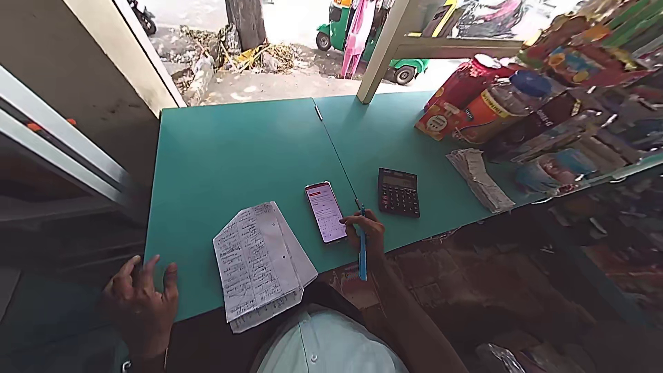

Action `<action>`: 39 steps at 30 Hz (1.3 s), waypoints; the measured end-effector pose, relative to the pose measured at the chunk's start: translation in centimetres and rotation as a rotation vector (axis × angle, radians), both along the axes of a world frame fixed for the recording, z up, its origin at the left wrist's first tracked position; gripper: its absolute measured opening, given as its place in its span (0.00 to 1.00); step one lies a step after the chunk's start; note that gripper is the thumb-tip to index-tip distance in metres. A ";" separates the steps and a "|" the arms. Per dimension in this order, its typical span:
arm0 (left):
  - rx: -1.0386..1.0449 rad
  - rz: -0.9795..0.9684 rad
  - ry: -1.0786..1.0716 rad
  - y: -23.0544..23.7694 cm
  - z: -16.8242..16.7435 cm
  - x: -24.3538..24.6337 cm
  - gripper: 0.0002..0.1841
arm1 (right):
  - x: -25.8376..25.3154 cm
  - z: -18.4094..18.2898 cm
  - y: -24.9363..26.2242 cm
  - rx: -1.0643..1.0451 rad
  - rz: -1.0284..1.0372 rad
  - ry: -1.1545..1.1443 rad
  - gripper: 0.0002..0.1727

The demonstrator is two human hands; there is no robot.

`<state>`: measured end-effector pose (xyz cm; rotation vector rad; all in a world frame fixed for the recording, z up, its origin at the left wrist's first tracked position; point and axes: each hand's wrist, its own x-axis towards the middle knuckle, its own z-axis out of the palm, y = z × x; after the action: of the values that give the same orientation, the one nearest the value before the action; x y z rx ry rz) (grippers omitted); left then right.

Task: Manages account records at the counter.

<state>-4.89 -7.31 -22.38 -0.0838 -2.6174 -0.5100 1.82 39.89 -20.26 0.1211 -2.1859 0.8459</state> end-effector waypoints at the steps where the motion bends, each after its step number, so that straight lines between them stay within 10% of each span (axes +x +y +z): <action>1: 0.016 0.014 -0.001 0.1 0.1 0.1 0.31 | 0.0 0.0 0.0 0.003 0.000 0.001 0.09; 39: 0.055 0.133 0.058 0.8 0.3 0.6 0.27 | -3.9 -0.1 1.5 0.079 0.000 -0.090 0.11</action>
<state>-4.32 -6.50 -22.05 0.0916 -2.5297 -0.5246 -2.12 41.44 -20.32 0.1243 -2.3047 0.7784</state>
